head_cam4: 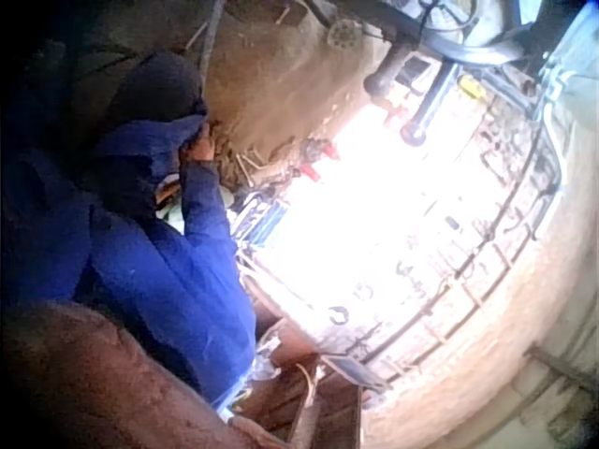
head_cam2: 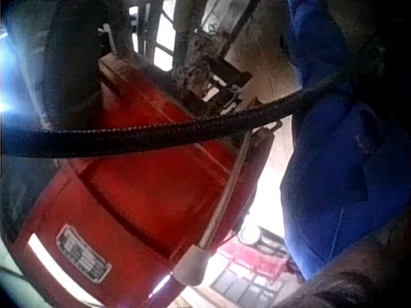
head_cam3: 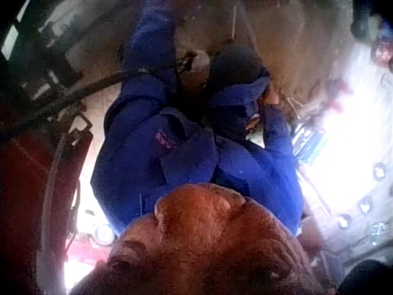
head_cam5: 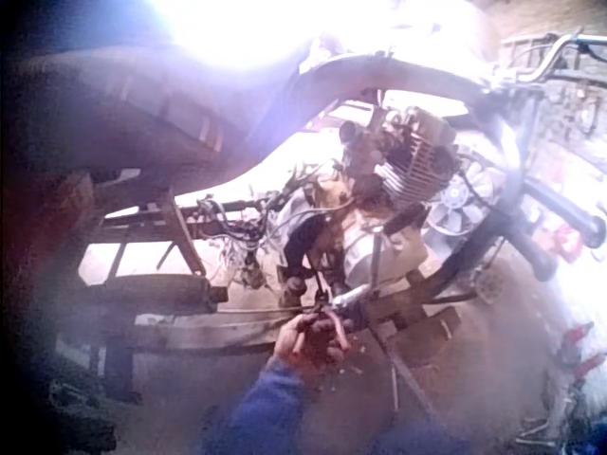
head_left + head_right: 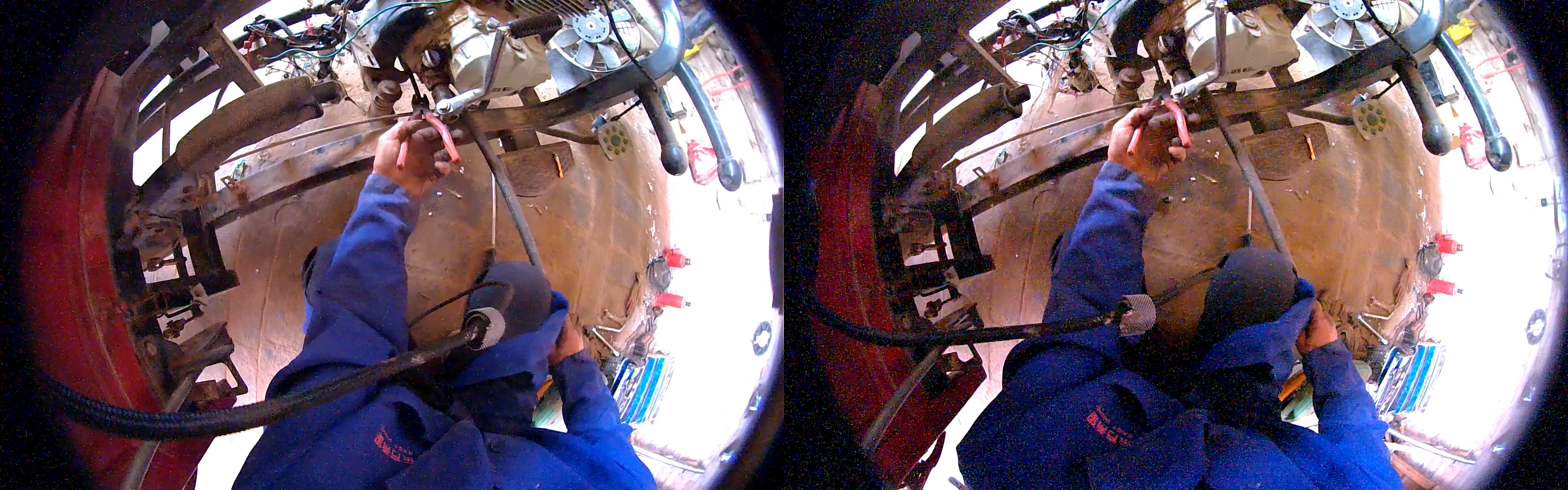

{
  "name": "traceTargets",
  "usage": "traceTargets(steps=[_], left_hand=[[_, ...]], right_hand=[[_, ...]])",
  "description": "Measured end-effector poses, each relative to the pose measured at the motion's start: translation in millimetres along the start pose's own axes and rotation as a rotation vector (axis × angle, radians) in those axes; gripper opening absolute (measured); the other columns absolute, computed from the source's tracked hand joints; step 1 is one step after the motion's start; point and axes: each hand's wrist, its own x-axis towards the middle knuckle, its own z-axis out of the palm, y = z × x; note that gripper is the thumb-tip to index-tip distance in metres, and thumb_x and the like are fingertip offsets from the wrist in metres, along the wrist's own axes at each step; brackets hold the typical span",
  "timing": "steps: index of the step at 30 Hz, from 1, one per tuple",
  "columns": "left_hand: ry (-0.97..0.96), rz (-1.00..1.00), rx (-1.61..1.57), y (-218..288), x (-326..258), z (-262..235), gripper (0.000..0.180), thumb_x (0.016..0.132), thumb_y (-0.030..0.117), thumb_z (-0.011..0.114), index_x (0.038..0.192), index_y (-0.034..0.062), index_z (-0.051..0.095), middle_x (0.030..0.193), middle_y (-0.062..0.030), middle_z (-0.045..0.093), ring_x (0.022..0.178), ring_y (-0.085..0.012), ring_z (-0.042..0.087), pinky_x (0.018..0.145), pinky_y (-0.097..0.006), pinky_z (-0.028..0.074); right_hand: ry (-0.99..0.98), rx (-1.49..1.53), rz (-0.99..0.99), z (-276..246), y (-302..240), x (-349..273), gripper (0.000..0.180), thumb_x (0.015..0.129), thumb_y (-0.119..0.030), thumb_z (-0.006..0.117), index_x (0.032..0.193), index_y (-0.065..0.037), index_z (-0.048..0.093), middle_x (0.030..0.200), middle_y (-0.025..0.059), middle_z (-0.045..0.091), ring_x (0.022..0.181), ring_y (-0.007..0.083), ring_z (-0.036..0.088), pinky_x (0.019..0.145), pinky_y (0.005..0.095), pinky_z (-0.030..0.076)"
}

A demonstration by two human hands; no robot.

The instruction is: The person works on an engine of a small vehicle by using pliers to manipulate a wire and then using a metal rod to move components.

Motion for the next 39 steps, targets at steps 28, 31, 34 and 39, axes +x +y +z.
traceTargets(steps=[28,31,34,39], left_hand=[[-0.254,0.129,-0.330,6,12,-29,0.039,0.090,0.026,0.043,0.117,-0.0003,0.051,0.103,-0.0211,0.057,0.082,-0.0294,0.055,0.079,-0.044,0.048],[-0.298,0.135,-0.458,2,8,-25,0.038,0.090,0.026,0.045,0.115,-0.0015,0.052,0.103,-0.0215,0.056,0.090,-0.0322,0.055,0.082,-0.047,0.049],[-0.280,0.126,-0.311,-10,5,-13,0.035,0.089,0.024,0.044,0.110,-0.0022,0.053,0.102,-0.0204,0.056,0.095,-0.0340,0.055,0.087,-0.048,0.050],[-0.334,-0.033,-0.663,-5,8,-4,0.031,0.090,0.022,0.039,0.105,-0.0010,0.053,0.095,-0.0166,0.054,0.083,-0.0275,0.052,0.073,-0.037,0.047]], right_hand=[[0.042,-0.080,-0.029,4,18,1,0.051,0.075,-0.030,0.063,0.115,-0.004,0.047,0.088,0.0254,0.063,0.082,0.0483,0.057,0.072,0.0541,0.045],[0.059,-0.096,-0.050,7,25,0,0.051,0.075,-0.030,0.063,0.116,-0.004,0.047,0.087,0.0252,0.063,0.081,0.0481,0.058,0.072,0.0541,0.045],[0.042,-0.069,-0.073,5,18,0,0.049,0.076,-0.029,0.063,0.116,-0.005,0.047,0.085,0.0253,0.063,0.079,0.0476,0.058,0.071,0.0537,0.046],[0.050,-0.041,-0.077,-4,-9,1,0.044,0.077,-0.025,0.061,0.115,-0.007,0.048,0.085,0.0257,0.063,0.078,0.0469,0.059,0.069,0.0531,0.047]])
